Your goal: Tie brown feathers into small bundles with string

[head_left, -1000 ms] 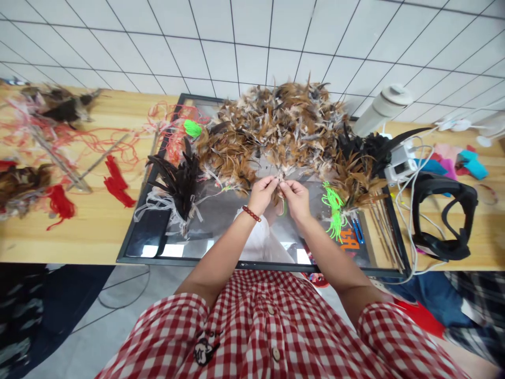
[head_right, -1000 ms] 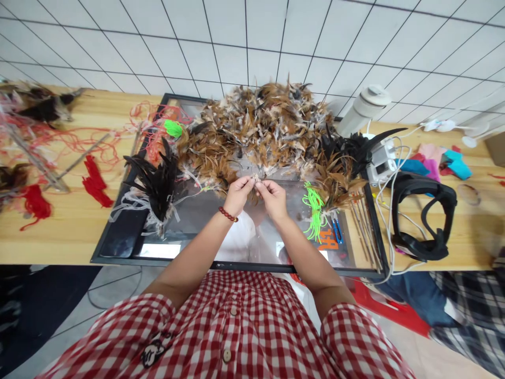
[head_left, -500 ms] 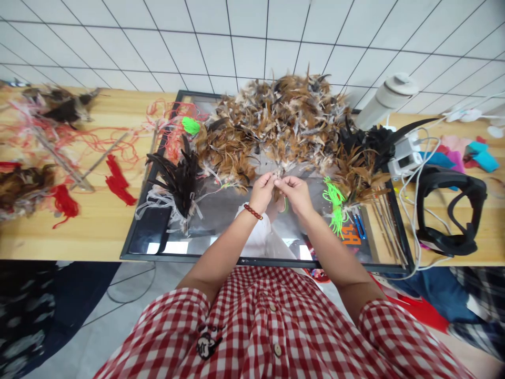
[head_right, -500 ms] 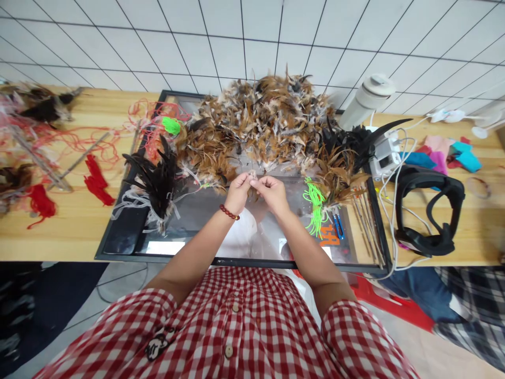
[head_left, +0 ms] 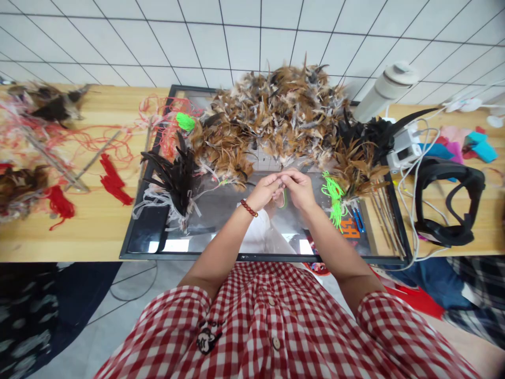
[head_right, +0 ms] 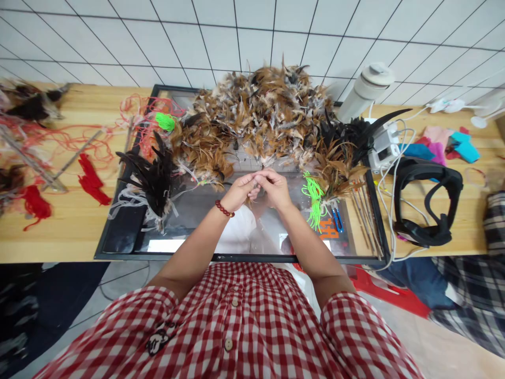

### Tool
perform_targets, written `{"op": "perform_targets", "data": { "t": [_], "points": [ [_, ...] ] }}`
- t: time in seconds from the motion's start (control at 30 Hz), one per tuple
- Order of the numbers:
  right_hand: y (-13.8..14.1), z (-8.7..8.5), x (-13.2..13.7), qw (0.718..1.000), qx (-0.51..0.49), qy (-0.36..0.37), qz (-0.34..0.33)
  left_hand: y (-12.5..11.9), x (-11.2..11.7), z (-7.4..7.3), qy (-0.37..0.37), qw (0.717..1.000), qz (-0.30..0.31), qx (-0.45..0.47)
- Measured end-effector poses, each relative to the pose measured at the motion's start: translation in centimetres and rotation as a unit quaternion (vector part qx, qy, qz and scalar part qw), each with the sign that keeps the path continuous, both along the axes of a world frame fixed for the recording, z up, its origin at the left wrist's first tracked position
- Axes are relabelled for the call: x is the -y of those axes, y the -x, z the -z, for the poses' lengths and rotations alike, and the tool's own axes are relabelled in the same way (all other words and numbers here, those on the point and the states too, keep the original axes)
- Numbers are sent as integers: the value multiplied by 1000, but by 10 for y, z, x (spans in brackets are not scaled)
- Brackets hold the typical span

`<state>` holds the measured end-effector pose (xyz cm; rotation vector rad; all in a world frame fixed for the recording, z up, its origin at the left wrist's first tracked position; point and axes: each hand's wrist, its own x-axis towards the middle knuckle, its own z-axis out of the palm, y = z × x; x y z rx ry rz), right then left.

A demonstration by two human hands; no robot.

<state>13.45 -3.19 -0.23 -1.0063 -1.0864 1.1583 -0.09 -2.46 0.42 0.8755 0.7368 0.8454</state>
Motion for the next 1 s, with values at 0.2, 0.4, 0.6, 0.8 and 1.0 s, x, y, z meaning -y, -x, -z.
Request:
{"op": "perform_targets", "data": {
  "t": [0.2,0.4,0.6,0.8,1.0],
  "points": [
    [-3,-7,1,995,-40,86,-12,1,-2,0,11,999,41,24],
    [-4,-3,-3,999,-5,48,22,-1,0,0,-23,999,30,-26],
    [-39,-7,-19,982,-42,-21,182,6,-6,-1,-46,995,-18,-84],
    [-38,-28,-10,991,104,15,87,3,-12,-1,-220,950,-174,-139],
    [-27,-45,-8,992,83,2,92,22,-1,-8,-252,895,-66,-361]
  ]
}}
